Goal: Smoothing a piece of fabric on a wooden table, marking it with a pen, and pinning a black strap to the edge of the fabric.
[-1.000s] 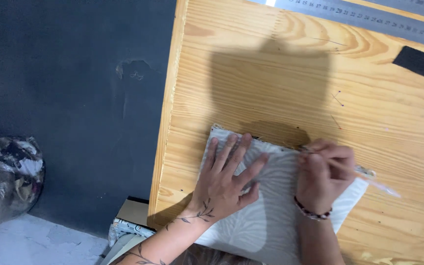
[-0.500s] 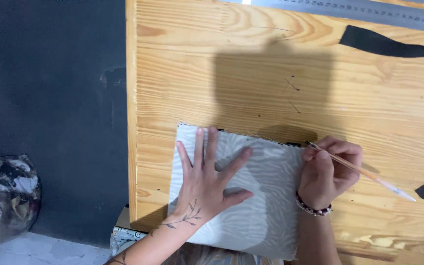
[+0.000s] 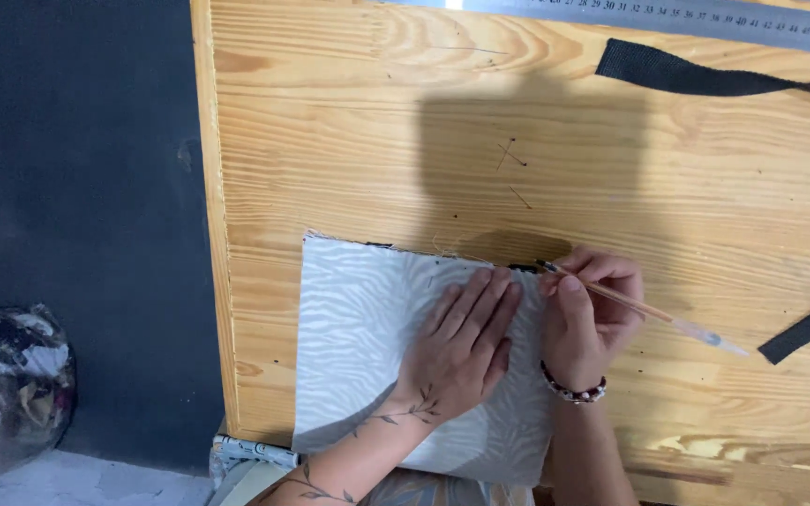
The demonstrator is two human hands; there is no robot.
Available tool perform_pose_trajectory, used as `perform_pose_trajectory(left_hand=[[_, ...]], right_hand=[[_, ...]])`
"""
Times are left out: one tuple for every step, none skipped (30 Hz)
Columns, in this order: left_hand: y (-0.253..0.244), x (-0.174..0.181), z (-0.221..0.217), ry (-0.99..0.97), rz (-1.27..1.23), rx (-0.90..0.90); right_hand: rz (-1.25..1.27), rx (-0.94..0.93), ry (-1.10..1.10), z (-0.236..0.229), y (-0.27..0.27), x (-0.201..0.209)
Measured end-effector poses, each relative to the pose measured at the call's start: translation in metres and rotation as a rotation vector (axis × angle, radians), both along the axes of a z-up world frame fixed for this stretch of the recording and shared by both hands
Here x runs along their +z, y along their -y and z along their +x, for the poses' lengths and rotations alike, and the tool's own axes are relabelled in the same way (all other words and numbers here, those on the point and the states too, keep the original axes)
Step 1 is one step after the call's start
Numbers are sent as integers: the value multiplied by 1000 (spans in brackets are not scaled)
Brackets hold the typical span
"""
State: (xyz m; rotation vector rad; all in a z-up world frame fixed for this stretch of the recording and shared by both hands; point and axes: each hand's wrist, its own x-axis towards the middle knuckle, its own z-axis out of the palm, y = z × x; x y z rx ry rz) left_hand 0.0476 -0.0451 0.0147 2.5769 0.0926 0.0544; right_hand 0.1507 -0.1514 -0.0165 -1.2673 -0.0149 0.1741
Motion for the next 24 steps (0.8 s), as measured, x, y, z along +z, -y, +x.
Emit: perform_pose_trajectory(left_hand=[[1,1,0,-3,0,0],[2,2,0,-9,23,14],[1,2,3,-7,49,26],[1,1,3,-3,52,24],[1,0,2,4,43,25],[2,-2,1,11,34,26],[2,-1,1,8,33,26],[3,-1,1,29,41,35],[2,-2,1,53,51,47],[2,-2,2,54,52,49],[2,-2,2,42,53,41],[2,-2,2,31,54,33],[2,-1,2,31,55,35],[2,0,2,34,76,40],[2,1,3,37,95,44],[2,0,2,37,94,44],[3,-1,2,33,92,42],[3,-2,1,29,89,40],[3,-1,2,29,89,39],[2,-1,2,26,85,38],[2,0,2,21,81,39],[2,0,2,20,82,39],[3,-1,2,24,80,39],[3,-1,2,29,78,39]], right_hand=[[0,0,-3,1,4,5],[-99,95,14,2,7,11],[-196,186,39,6,9,15],[-193,183,42,9,10,19],[-308,277,143,12,12,24],[-424,370,245,14,14,29],[-425,371,242,15,14,32],[-522,404,305,15,14,34],[-616,439,372,17,13,37],[-615,440,373,17,13,34],[-633,428,379,16,13,32],[-652,416,385,16,14,30],[-651,417,386,15,14,30],[-672,416,394,15,14,29],[-696,412,400,14,14,29],[-696,413,400,15,14,30],[-698,422,403,15,14,30],[-699,431,406,16,14,31],[-700,430,405,16,13,31],[-719,429,411,16,13,32],[-737,430,416,16,12,32],[-736,431,416,16,12,31],[-733,430,419,16,13,31],[-729,428,422,16,13,30]])
